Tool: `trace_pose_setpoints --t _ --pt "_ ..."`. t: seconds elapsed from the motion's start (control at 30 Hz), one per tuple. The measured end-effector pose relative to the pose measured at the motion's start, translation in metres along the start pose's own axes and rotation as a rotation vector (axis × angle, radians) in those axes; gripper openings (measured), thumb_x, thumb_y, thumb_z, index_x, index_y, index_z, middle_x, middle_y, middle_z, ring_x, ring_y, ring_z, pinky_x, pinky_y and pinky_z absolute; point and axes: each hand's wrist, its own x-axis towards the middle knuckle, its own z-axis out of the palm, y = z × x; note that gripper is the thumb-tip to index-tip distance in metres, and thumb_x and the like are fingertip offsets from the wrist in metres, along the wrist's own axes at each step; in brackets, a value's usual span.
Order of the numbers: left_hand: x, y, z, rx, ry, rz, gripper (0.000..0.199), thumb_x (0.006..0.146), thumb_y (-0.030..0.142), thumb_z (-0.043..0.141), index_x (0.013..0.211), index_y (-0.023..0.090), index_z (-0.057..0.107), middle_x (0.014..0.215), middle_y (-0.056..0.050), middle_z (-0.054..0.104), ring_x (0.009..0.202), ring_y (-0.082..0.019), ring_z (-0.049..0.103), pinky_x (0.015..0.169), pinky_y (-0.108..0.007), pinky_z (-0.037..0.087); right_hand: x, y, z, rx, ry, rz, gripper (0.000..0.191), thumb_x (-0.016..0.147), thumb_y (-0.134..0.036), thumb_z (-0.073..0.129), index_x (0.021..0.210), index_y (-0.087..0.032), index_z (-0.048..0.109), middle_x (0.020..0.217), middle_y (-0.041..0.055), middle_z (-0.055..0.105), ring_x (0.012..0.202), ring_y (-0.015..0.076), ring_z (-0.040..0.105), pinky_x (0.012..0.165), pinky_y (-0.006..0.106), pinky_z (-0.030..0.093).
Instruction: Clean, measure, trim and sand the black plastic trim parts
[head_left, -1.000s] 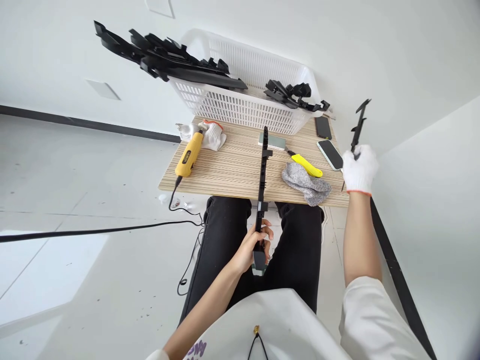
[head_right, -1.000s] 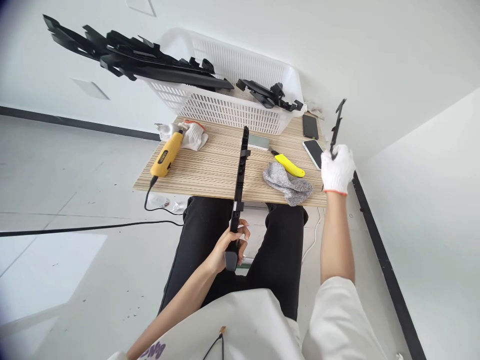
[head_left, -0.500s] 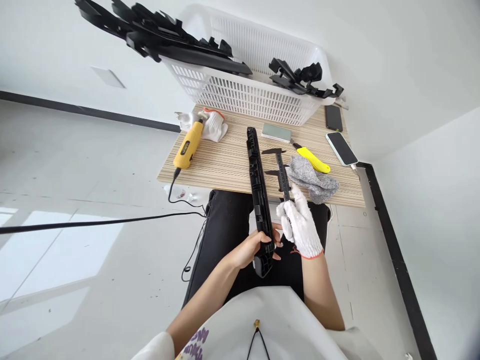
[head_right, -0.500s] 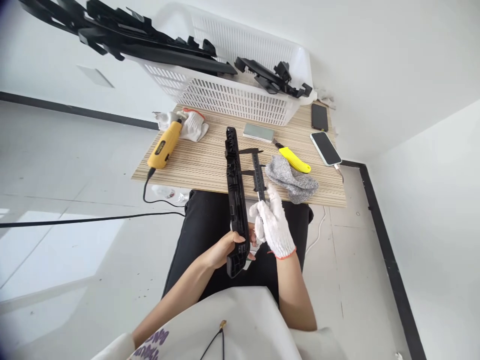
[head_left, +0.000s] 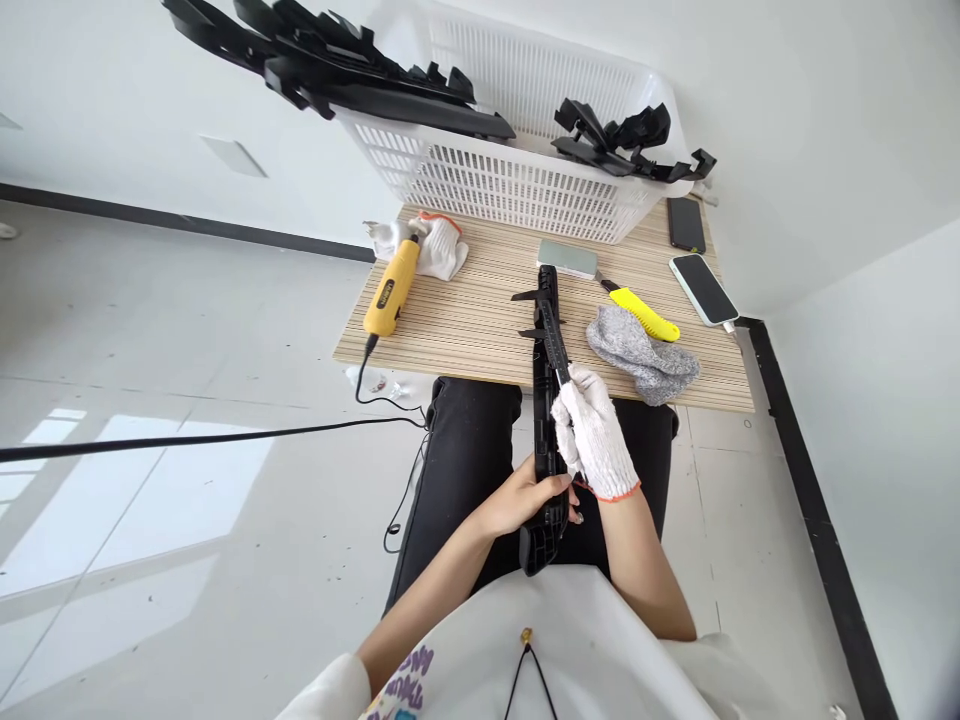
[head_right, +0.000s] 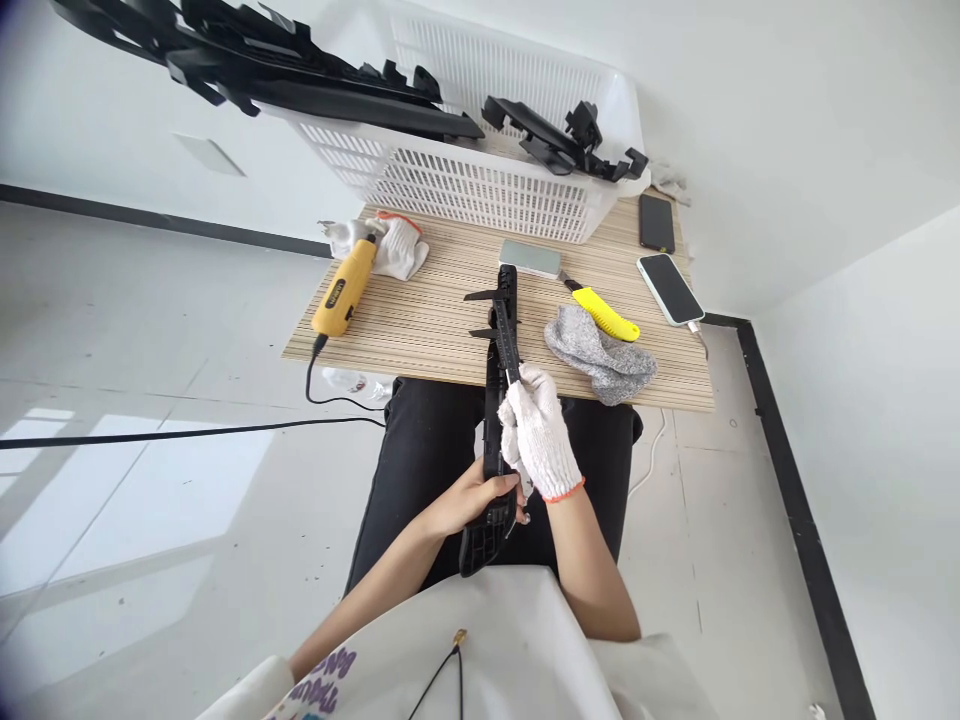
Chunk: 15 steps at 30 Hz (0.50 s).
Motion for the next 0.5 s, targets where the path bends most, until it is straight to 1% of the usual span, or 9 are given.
trace_pose_setpoints --t 0.13,0.23,0.37,0.5 --pt "0.001 -0.007 -0.003 -0.076 0.012 0.050 0.043 0.078 0.046 0.079 0.091 0.016 0.051 0.072 -0.003 0.068 0.059 -0.020 0.071 0.056 -0.030 0.059 -0.008 -0.001 0.002 -0.003 0.030 -0.004 0.032 0.093 -0.040 0.059 0.119 -0.028 0.046 0.061 -0.0119 0.049 0.030 0.0040 0.039 0.027 0.014 0.034" --pt "0.001 -0.006 -0.002 -0.087 0.013 0.055 0.046 0.078 0.046 0.079 0.093 0.017 0.047 0.072 -0.003 0.069 0.060 -0.020 0.072 0.059 -0.031 0.061 -0.012 -0.005 0.005 0.016 0.040 0.021 0.037 0.093 -0.038 0.058 0.127 -0.028 0.046 0.061 -0.0119 0.047 0.031 0.0033 0.038 0.028 0.013 0.034" --pt "0.001 -0.003 -0.001 -0.070 0.015 0.073 0.044 0.078 0.045 0.079 0.091 0.016 0.048 0.073 -0.003 0.069 0.059 -0.020 0.072 0.058 -0.031 0.060 -0.013 -0.008 0.008 0.050 0.057 0.049 0.045 0.092 -0.034 0.057 0.136 -0.029 0.046 0.060 -0.0122 0.043 0.033 0.0025 0.036 0.029 0.012 0.034" --pt "0.001 -0.002 -0.002 -0.058 0.018 0.070 0.043 0.076 0.045 0.080 0.089 0.015 0.052 0.073 -0.003 0.070 0.060 -0.021 0.073 0.059 -0.032 0.061 -0.013 -0.008 0.010 0.083 0.044 0.073 0.058 0.090 -0.035 0.060 0.145 -0.031 0.041 0.060 -0.0116 0.042 0.035 0.0033 0.036 0.031 0.013 0.036"
